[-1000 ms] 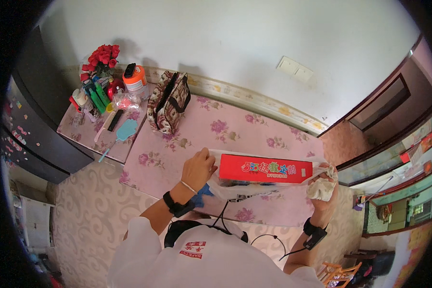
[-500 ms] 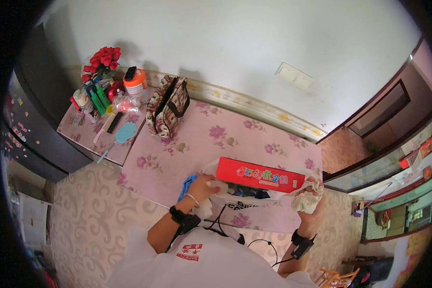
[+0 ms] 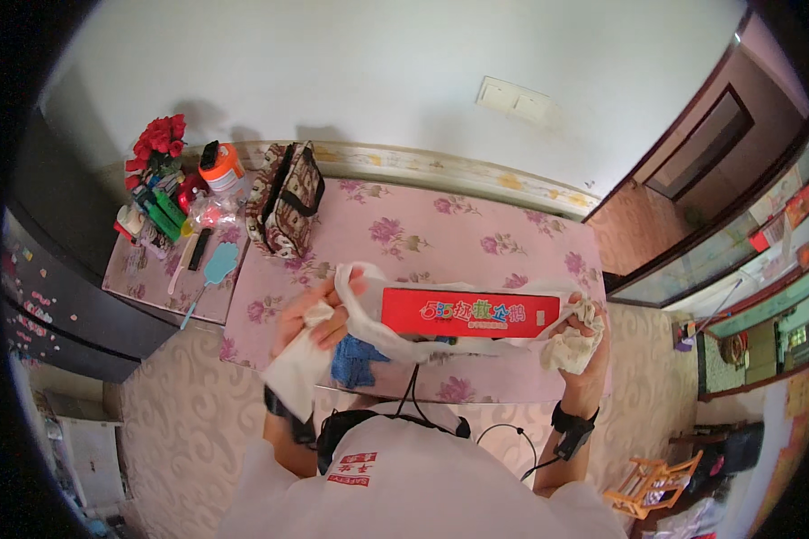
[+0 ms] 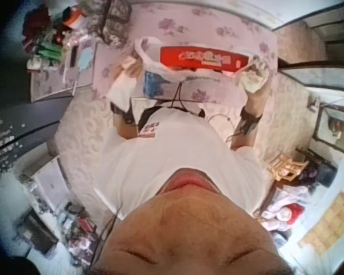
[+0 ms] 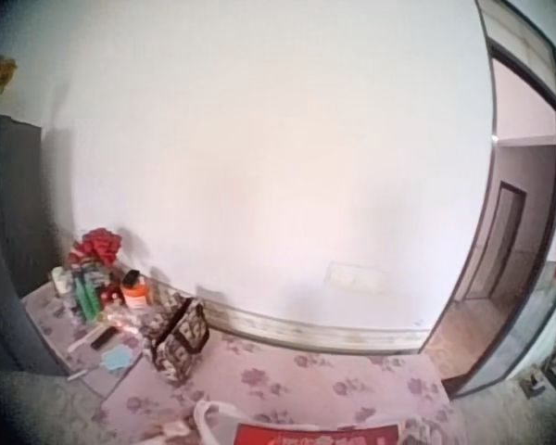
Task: The recorder prepares items, handles a bag, and moves through different rooms of a house.
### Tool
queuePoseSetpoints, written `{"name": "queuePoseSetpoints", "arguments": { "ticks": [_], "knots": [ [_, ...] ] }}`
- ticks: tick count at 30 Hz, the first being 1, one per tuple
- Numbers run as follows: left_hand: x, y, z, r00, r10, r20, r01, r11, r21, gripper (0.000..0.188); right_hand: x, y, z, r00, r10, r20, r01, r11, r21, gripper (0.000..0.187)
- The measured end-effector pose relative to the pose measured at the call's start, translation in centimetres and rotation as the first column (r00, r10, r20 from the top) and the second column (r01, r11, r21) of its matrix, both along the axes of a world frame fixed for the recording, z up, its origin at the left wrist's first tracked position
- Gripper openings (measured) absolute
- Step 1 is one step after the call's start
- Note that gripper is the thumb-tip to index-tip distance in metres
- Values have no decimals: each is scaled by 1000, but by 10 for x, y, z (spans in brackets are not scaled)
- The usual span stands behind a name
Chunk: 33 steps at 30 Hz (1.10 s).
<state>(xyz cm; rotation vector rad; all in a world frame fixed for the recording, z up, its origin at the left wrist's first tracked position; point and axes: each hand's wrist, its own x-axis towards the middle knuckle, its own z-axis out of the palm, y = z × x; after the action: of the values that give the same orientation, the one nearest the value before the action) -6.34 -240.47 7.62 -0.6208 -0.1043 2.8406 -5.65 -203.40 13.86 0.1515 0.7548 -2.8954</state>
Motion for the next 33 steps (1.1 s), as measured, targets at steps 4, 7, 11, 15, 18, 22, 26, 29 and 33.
{"name": "queuePoseSetpoints", "arguments": {
  "ticks": [4, 7, 11, 15, 18, 22, 26, 29, 33],
  "knots": [
    [11, 38, 106, 656, -683, -321, 288, 620, -730, 56, 14, 2, -2, 992, 1, -129, 22, 985, 174, 29],
    [18, 86, 60, 494, -818, -295, 159, 419, -894, 40, 29, -27, 17, 995, 94, -35, -65, 867, 494, 28],
    [20, 127, 67, 567, -814, -124, -649, -349, -676, 16, 33, -60, 19, 964, 234, 122, -257, 723, 641, 29],
    [16, 134, 71, 524, -844, -115, -708, -357, -609, 13, 33, -52, 10, 920, 340, 197, -390, 726, 566, 30],
    [21, 134, 76, 516, -847, -126, -700, -331, -633, 13, 36, -52, 14, 914, 314, 257, -403, 781, 478, 26],
    [22, 132, 77, 562, -819, -120, -709, -401, -580, 14, 42, -51, 6, 892, 392, 226, -445, 850, 281, 23],
    [27, 146, 72, 601, -786, -144, -739, -479, -474, 20, 45, -48, -12, 897, 348, 272, -408, 890, 206, 23],
    [26, 136, 80, 638, -749, -177, -711, -487, -507, 21, 44, -49, -9, 912, 257, 321, -309, 943, 124, 23],
    [-3, 95, 80, 707, -641, -300, -651, -424, -630, 26, 46, -46, 0, 966, 44, 254, -69, 993, 90, 18]
  ]
}}
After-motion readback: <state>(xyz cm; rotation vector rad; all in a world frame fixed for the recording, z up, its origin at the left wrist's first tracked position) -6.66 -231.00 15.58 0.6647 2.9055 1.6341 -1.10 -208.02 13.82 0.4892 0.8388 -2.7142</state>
